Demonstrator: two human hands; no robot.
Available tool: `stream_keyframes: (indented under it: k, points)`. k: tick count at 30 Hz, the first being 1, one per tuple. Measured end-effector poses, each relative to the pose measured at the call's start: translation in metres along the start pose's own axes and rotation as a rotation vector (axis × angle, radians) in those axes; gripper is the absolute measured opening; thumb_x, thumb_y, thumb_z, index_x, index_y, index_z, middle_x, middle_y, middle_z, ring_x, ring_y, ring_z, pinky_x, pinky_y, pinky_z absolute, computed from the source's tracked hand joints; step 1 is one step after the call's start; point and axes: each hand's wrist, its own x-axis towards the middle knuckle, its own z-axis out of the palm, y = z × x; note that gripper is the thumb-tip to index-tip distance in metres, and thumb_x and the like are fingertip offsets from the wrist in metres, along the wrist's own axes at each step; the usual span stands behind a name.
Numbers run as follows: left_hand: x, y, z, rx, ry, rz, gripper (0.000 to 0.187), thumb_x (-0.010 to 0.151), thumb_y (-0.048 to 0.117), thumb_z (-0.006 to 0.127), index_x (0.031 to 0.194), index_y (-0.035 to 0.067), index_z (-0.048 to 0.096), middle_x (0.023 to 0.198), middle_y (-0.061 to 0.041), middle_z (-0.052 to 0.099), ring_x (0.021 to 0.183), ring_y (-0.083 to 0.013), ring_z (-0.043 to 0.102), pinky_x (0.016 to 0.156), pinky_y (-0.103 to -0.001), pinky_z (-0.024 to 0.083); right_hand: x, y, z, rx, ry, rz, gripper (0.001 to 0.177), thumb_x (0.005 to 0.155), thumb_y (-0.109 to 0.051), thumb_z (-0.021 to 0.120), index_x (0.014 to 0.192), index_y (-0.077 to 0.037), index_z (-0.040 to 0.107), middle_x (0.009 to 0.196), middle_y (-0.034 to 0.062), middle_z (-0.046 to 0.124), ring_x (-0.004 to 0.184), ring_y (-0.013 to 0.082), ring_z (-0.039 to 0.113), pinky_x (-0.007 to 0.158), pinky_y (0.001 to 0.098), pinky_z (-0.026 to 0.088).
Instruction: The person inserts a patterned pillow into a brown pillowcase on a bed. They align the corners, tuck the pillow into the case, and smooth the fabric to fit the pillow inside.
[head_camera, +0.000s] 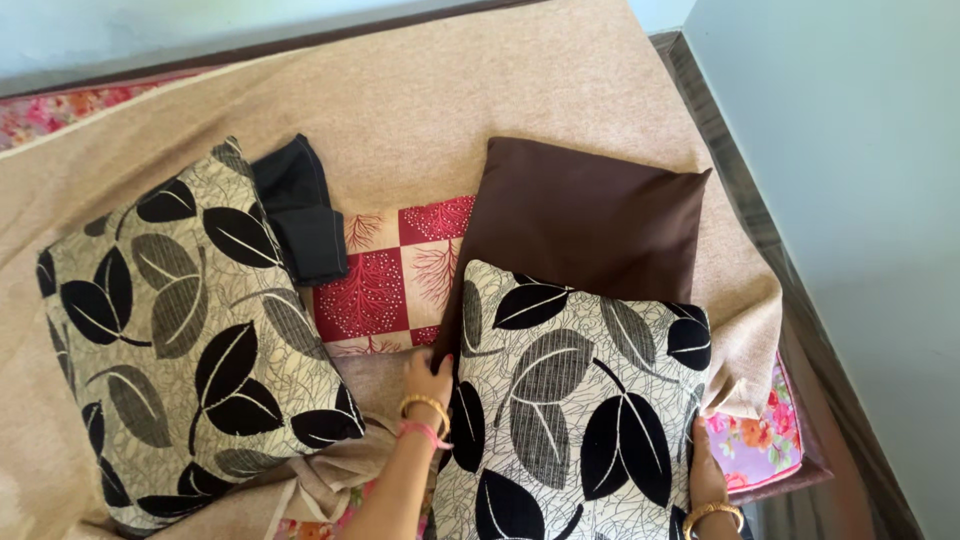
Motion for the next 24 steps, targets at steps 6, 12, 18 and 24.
stream_keyframes:
  k: [6, 12, 18, 24]
  points:
    - [-0.001, 0.023, 0.005, 0.001, 0.11, 0.169, 0.042, 0.089, 0.04, 0.075, 0.099, 0.0, 0.063, 0.101, -0.021, 0.062, 0.096, -0.0382, 0.06, 0.088, -0.046, 0.05, 0.011, 0.01, -0.002, 0.133, -0.063, -0.103, 0.094, 0.093, -0.074, 0.048, 0.146, 0.004, 0.055, 0.139, 0.0203, 0.063, 0.123, 0.0307, 0.059, 0.107, 0.0346, 0.041]
    - [-0.046, 0.052, -0.022, -0.171, -0.302, -0.118, 0.064, 0.096, 0.064, 0.042, 0.122, 0.009, 0.062, 0.123, -0.02, 0.064, 0.116, -0.0395, 0.057, 0.102, -0.045, 0.042, -0.02, -0.013, -0.002, 0.391, -0.232, 0.085, 0.085, 0.095, -0.066, 0.051, 0.146, 0.002, 0.055, 0.138, 0.0189, 0.064, 0.12, 0.0282, 0.06, 0.102, 0.0371, 0.045]
    - [-0.06, 0.054, -0.068, -0.276, -0.442, -0.151, 0.093, 0.09, 0.077, 0.035, 0.139, 0.002, 0.058, 0.145, -0.021, 0.063, 0.138, -0.0356, 0.056, 0.117, -0.042, 0.036, -0.057, 0.004, -0.019, 0.343, -0.294, -0.129, 0.081, 0.098, -0.06, 0.046, 0.147, 0.003, 0.052, 0.146, 0.0146, 0.059, 0.13, 0.0232, 0.055, 0.109, 0.0309, 0.04]
    - [-0.076, -0.041, -0.111, -0.262, -0.534, -0.279, 0.093, 0.094, 0.071, 0.034, 0.153, 0.0, 0.041, 0.164, -0.02, 0.035, 0.155, -0.0297, 0.028, 0.125, -0.038, 0.018, -0.074, 0.104, 0.007, 0.118, -0.351, -0.081, 0.081, 0.1, -0.06, 0.044, 0.151, 0.002, 0.046, 0.153, 0.0106, 0.05, 0.144, 0.0182, 0.041, 0.12, 0.0279, 0.025]
